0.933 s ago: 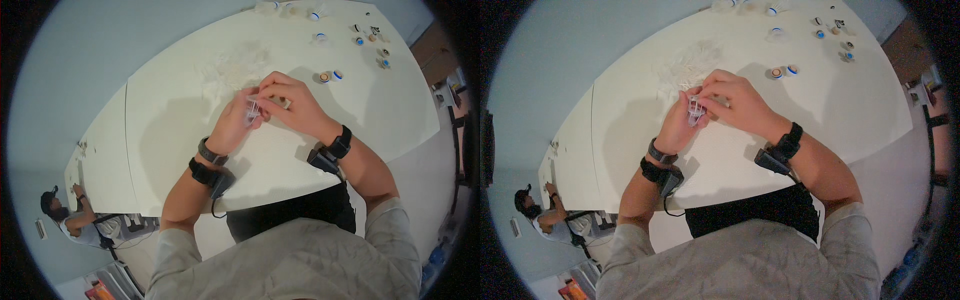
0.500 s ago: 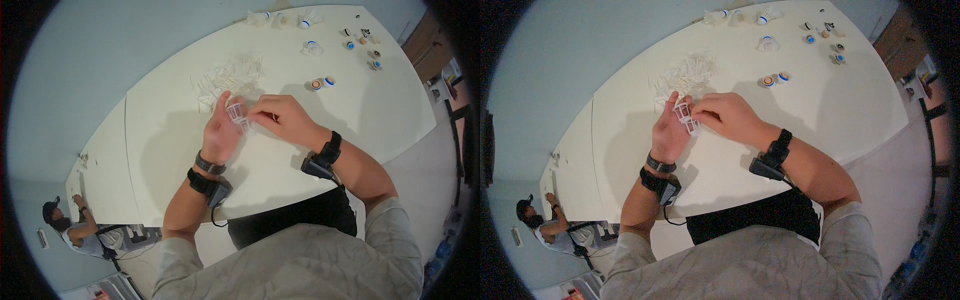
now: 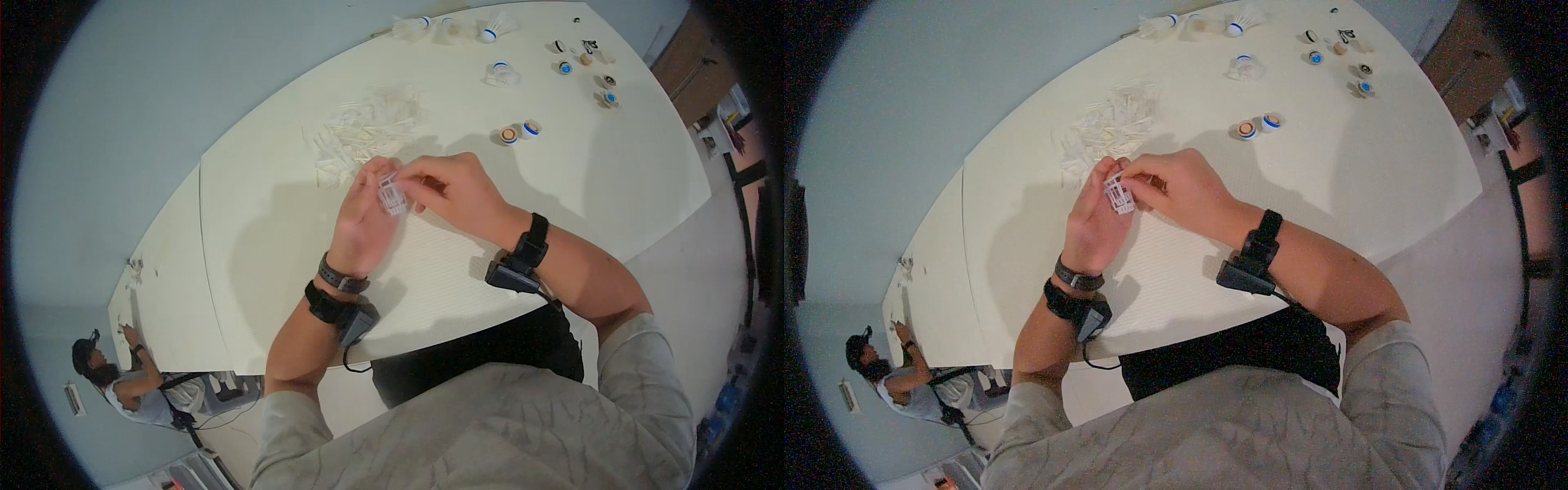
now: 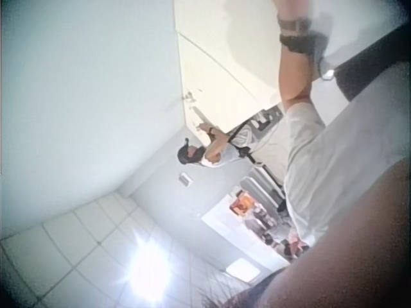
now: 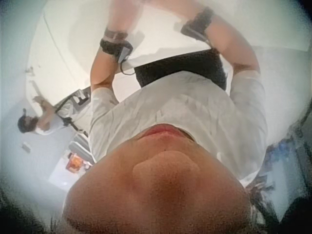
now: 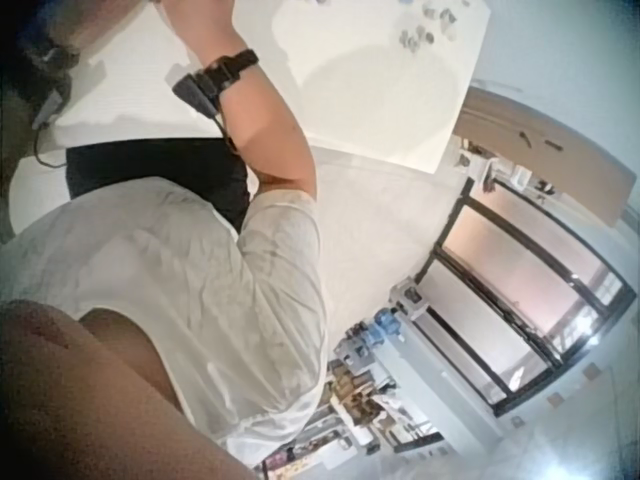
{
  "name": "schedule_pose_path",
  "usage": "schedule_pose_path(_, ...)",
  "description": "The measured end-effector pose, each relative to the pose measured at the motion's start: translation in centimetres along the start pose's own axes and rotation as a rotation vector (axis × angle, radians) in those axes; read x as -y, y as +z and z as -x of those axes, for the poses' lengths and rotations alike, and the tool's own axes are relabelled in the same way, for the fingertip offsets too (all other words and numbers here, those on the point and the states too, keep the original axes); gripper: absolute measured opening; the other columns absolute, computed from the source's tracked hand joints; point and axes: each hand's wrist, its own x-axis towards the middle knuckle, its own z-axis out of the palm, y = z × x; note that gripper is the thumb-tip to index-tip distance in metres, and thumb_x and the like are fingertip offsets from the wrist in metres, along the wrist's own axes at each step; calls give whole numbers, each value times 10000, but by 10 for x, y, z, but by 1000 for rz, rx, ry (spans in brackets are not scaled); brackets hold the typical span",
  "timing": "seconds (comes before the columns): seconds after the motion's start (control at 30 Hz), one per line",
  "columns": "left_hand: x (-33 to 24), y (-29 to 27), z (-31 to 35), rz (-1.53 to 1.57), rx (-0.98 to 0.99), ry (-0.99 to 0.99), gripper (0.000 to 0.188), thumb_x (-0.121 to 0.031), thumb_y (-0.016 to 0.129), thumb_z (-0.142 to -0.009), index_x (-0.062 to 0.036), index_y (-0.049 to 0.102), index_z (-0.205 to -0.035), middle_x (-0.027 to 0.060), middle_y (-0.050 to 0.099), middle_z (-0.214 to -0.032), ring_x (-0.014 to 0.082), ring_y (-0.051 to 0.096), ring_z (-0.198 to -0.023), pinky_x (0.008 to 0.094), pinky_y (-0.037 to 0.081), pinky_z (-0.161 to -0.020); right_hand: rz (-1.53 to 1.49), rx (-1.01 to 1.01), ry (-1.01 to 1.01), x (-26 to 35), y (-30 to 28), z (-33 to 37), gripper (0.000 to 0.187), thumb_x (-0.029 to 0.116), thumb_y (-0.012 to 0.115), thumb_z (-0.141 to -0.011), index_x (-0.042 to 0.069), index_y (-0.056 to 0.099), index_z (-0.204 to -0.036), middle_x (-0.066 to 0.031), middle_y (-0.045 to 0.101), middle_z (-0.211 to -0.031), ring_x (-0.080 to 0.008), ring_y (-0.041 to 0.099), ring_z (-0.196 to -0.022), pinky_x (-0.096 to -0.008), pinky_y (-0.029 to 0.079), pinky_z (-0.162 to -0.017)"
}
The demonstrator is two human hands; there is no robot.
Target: The person inserts white feathers into the holes of a shuttlecock base by hand, securing them one by one until a full ring is formed.
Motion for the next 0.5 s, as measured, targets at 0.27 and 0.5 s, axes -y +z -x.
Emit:
schedule_pose_path(0.27,2,8,-2,-37,-20,-36,455,-357,439,-1072,-58,459,-1415,107,559,-1360,240,558,-1213,416,452,-1015,53,-101,-12,-1,-1,1,154,132,680,-922,33,724,-1031,-139,731,-815,-215,721,-689,-300,547,-633)
schedule_pose_path(0.5,-1,13,1,-218,-151,-26,502,-362,377,-1098,-18,427,-1460,106,599,-1304,175,616,-1111,272,520,-827,221,-101,-62,7,-16,-7,218,153,708,-876,110,710,-1090,-93,715,-953,-242,697,-712,-346,545,-639)
